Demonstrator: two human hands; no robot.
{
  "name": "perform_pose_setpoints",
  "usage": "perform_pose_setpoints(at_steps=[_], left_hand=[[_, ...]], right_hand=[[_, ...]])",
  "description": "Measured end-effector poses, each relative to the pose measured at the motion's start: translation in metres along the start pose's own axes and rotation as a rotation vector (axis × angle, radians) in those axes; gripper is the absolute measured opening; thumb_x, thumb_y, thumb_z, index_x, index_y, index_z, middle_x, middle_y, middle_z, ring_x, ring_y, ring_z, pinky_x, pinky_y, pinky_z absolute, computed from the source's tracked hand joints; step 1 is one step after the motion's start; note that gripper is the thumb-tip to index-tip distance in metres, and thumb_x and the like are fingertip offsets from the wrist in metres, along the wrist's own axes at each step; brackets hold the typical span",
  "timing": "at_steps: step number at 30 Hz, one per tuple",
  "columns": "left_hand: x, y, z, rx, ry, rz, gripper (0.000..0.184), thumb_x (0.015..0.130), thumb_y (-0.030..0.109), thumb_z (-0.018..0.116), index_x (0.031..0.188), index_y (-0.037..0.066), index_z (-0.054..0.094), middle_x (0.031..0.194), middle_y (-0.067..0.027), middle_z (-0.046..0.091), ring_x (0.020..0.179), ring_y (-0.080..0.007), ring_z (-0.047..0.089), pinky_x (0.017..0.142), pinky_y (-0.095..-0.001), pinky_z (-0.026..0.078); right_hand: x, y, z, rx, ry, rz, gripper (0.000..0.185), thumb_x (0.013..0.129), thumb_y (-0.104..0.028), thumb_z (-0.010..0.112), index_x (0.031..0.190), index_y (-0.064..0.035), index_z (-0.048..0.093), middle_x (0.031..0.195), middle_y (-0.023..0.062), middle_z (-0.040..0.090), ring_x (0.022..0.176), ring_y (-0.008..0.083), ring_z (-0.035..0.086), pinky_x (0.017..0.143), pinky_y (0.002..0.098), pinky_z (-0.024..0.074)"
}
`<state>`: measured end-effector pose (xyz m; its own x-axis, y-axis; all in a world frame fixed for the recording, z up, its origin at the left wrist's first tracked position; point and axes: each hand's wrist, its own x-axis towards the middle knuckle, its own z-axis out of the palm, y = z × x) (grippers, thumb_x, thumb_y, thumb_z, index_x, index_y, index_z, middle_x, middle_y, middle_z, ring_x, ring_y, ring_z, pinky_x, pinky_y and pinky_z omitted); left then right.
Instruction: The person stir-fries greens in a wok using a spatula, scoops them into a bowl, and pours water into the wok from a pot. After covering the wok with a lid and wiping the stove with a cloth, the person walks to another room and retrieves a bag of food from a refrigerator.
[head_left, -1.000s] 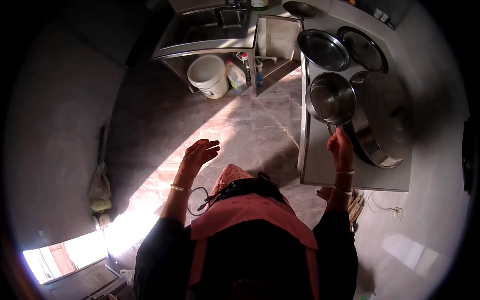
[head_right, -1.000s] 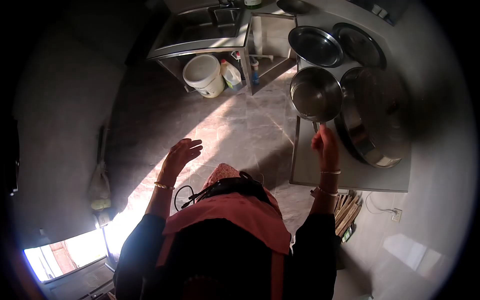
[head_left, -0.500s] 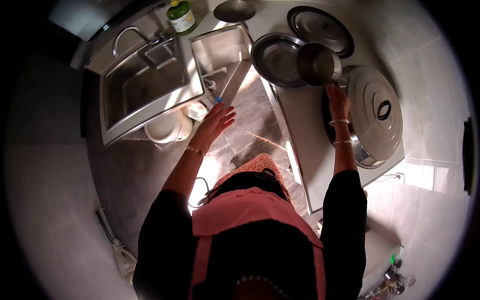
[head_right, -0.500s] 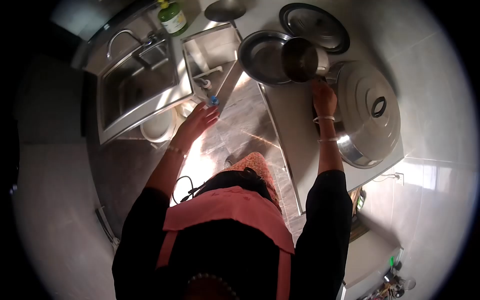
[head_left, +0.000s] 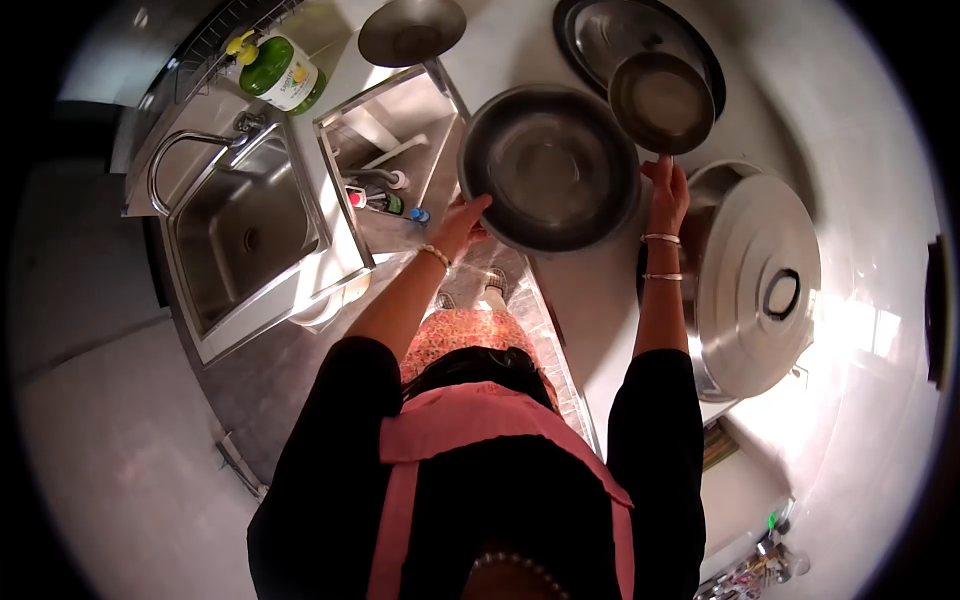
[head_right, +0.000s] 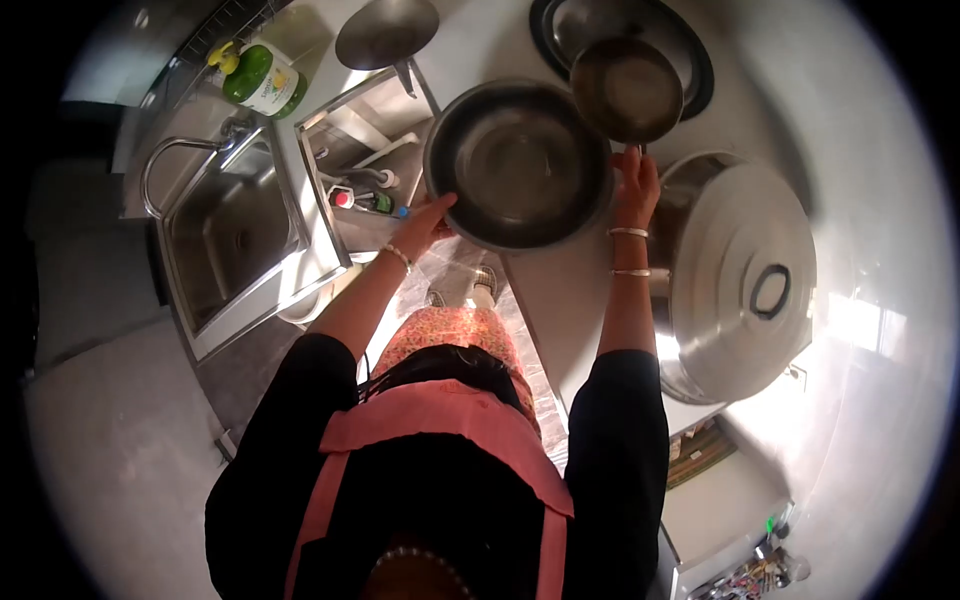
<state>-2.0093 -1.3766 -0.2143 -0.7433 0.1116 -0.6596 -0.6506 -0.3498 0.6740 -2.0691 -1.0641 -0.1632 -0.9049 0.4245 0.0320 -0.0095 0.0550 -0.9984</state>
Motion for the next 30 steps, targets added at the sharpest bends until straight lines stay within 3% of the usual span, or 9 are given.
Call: perform_pose_setpoints(at_steps=[4, 6, 8, 10, 13, 16, 22, 26, 30], left_hand=[[-0.003, -0.001, 0.018, -0.053, 0.076, 0.142, 0.025, 0.078, 0.015, 0.056, 0.099, 0.003, 0.050, 0.083, -0.0079, 0.058, 0.067, -0.0161, 0.059, 0.051, -0.0244, 0.049], [0.027, -0.044, -0.013, 0.099, 0.074, 0.336, 0.027, 0.073, 0.011, 0.061, 0.096, 0.003, 0.052, 0.074, -0.0053, 0.055, 0.064, -0.0140, 0.055, 0.050, -0.0267, 0.045], [0.005, -0.015, 0.005, -0.013, 0.085, 0.316, 0.036, 0.068, 0.002, 0.058, 0.103, 0.002, 0.052, 0.077, -0.0033, 0.056, 0.068, -0.0123, 0.054, 0.054, -0.0274, 0.045], [0.010, -0.016, 0.004, -0.083, 0.184, 0.225, 0.052, 0.067, -0.004, 0.052, 0.118, 0.002, 0.047, 0.089, -0.0050, 0.059, 0.074, -0.0118, 0.056, 0.063, -0.0244, 0.046], [0.003, -0.011, 0.003, -0.160, 0.184, 0.271, 0.054, 0.065, -0.006, 0.052, 0.119, 0.002, 0.046, 0.093, -0.0052, 0.059, 0.081, -0.0108, 0.055, 0.069, -0.0233, 0.045], [-0.016, -0.006, -0.003, -0.187, 0.195, 0.242, 0.056, 0.065, -0.007, 0.052, 0.119, 0.002, 0.046, 0.095, -0.0045, 0.058, 0.083, -0.0103, 0.055, 0.070, -0.0230, 0.045], [-0.071, 0.020, -0.024, -0.234, 0.250, 0.212, 0.056, 0.065, -0.008, 0.053, 0.119, 0.003, 0.047, 0.096, -0.0035, 0.058, 0.082, -0.0103, 0.056, 0.071, -0.0232, 0.045], [-0.119, 0.041, -0.060, -0.309, 0.226, 0.227, 0.054, 0.067, -0.009, 0.051, 0.120, 0.001, 0.045, 0.099, -0.0057, 0.058, 0.087, -0.0139, 0.057, 0.075, -0.0254, 0.045], [-0.161, 0.063, -0.110, -0.342, 0.220, 0.222, 0.049, 0.068, -0.006, 0.046, 0.117, 0.000, 0.046, 0.106, -0.0098, 0.055, 0.097, -0.0187, 0.054, 0.084, -0.0316, 0.043]], right_hand=[[0.031, 0.041, 0.011, -0.061, 0.155, 0.137, 0.031, 0.088, -0.032, 0.051, 0.094, -0.0027, 0.057, 0.087, 0.0066, 0.063, 0.081, 0.0132, 0.058, 0.069, 0.0280, 0.0441], [0.030, 0.046, 0.016, -0.210, 0.093, -0.074, 0.034, 0.088, -0.033, 0.048, 0.091, -0.0002, 0.057, 0.083, 0.0090, 0.061, 0.074, 0.0152, 0.054, 0.067, 0.0289, 0.0437], [0.038, 0.078, 0.006, 0.002, -0.015, 0.019, 0.030, 0.091, -0.027, 0.043, 0.098, 0.0014, 0.051, 0.089, 0.0124, 0.060, 0.081, 0.0196, 0.055, 0.074, 0.0316, 0.0452], [0.020, 0.030, 0.036, 0.183, 0.077, 0.221, 0.035, 0.091, -0.029, 0.040, 0.103, 0.0023, 0.048, 0.090, 0.0144, 0.060, 0.082, 0.0209, 0.056, 0.075, 0.0335, 0.0454], [0.002, 0.002, 0.052, 0.146, 0.111, 0.196, 0.040, 0.091, -0.032, 0.037, 0.105, 0.0036, 0.048, 0.095, 0.0162, 0.060, 0.085, 0.0222, 0.056, 0.077, 0.0337, 0.0449], [-0.010, -0.011, 0.049, -0.298, 0.064, 0.088, 0.040, 0.092, -0.031, 0.036, 0.105, 0.0057, 0.046, 0.101, 0.0176, 0.059, 0.087, 0.0231, 0.057, 0.079, 0.0331, 0.0450], [-0.045, -0.071, 0.078, -0.120, 0.033, 0.144, 0.036, 0.092, -0.029, 0.035, 0.101, 0.0035, 0.047, 0.100, 0.0176, 0.060, 0.087, 0.0214, 0.056, 0.081, 0.0330, 0.0433], [-0.078, -0.107, 0.087, -1.352, -0.219, -0.561, 0.033, 0.093, -0.026, 0.035, 0.103, 0.0038, 0.044, 0.100, 0.0185, 0.060, 0.090, 0.0227, 0.057, 0.081, 0.0327, 0.0447], [-0.105, -0.100, 0.118, -0.352, -0.227, -0.118, 0.018, 0.089, -0.013, 0.041, 0.101, -0.0006, 0.048, 0.110, 0.0101, 0.058, 0.093, 0.0193, 0.051, 0.084, 0.0335, 0.0382]])
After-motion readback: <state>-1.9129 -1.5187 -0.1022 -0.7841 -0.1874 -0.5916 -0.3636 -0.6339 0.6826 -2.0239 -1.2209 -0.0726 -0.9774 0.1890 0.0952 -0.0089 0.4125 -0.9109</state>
